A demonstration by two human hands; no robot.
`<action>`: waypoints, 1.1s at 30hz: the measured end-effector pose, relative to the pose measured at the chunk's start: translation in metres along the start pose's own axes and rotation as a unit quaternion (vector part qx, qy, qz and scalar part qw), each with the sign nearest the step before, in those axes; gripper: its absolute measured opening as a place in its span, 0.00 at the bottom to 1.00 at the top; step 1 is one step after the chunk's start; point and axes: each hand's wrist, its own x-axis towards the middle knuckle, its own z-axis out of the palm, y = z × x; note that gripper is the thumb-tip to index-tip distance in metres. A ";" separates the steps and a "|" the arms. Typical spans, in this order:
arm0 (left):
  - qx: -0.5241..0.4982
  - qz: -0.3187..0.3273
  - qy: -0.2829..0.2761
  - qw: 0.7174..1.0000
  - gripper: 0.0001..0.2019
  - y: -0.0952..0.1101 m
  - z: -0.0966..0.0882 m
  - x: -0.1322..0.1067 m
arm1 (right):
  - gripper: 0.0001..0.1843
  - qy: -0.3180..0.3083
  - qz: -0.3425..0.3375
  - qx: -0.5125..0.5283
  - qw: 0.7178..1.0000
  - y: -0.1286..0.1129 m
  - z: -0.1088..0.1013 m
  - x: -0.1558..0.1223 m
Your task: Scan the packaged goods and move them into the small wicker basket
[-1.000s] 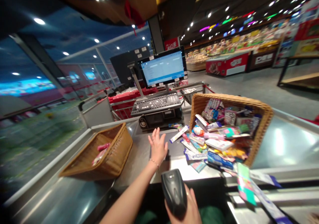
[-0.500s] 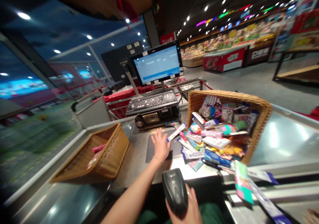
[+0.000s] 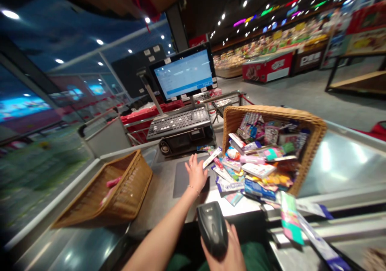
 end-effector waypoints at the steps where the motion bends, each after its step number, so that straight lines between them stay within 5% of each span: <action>1: 0.001 -0.002 -0.005 1.000 0.14 0.001 0.001 0.001 | 0.17 0.005 0.003 0.007 1.000 -0.001 0.000 0.001; 15: 0.037 -0.088 -0.108 0.990 0.19 0.004 0.025 0.029 | 0.20 0.015 0.036 0.019 0.999 0.007 -0.003 0.000; 25: 0.029 -0.107 -0.123 0.986 0.17 0.001 0.037 0.038 | 0.22 0.028 0.053 0.013 0.998 0.015 -0.002 -0.003; 33: 0.014 -0.101 -0.110 0.989 0.14 0.002 0.045 0.044 | 0.28 0.102 0.089 0.018 0.991 0.016 0.013 -0.010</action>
